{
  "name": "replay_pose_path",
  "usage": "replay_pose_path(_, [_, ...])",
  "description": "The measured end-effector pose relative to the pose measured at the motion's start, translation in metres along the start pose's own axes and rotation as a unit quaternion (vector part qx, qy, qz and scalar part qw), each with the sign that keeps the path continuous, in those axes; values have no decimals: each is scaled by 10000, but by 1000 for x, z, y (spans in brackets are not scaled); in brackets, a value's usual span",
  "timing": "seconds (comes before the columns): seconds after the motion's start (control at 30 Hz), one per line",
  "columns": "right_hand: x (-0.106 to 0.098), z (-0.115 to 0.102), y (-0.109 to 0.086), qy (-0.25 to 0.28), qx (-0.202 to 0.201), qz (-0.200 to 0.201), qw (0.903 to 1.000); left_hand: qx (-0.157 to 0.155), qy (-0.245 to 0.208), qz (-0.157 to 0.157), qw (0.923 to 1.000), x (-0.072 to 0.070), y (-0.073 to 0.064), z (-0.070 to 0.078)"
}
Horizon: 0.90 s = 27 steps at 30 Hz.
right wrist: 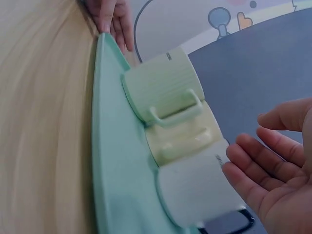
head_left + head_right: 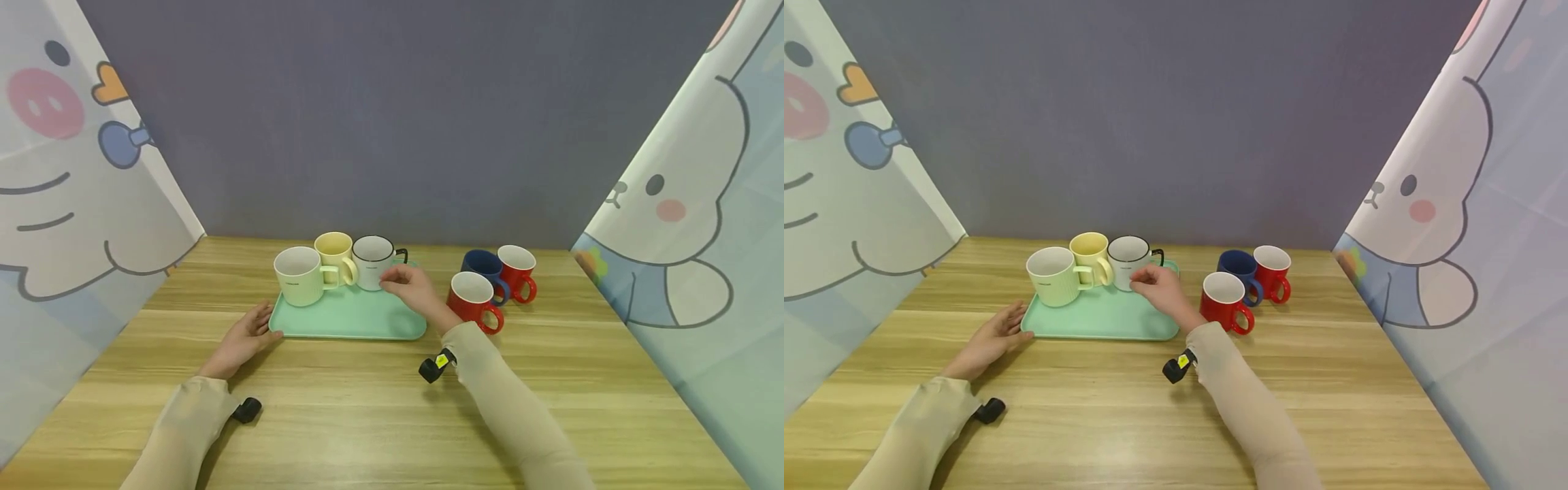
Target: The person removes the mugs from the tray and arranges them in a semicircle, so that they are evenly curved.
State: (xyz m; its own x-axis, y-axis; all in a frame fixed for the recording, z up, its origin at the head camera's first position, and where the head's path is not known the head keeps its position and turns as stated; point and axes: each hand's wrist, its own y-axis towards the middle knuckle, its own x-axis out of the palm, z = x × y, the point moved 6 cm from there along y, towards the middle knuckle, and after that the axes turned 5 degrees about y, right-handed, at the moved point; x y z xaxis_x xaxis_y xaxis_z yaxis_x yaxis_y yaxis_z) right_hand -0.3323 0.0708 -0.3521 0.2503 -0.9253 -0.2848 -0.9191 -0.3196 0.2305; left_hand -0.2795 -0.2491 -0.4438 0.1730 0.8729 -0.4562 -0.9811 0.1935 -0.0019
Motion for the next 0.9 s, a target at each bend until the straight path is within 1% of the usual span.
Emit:
replay_pose_path(0.1, [14,4,5,-32,18,-174,9998,3,-3,23,10000,0,0,-2])
replay_pose_path(0.2, [27,9,10,-224,29,-362,9991,31,-12,38,10000,0,-1,-2])
replay_pose_path(0.27, [34,14,13,-282,34,-421,9987,67,29,51,10000,0,-1,-2])
replay_pose_path(0.43, [46,26,22,-289,-6,-246,9993,100,6,28,9999,1,-1,-1])
replay_pose_path(0.57, [58,33,28,-300,-11,-186,9994,49,-44,3,10000,-1,-1,0])
replay_pose_path(0.77, [71,37,35,-146,-105,43,9998,34,-53,-23,10000,0,-2,3])
replay_pose_path(0.9, [81,37,38,-226,-92,134,9996,48,-69,5,10000,0,-3,3])
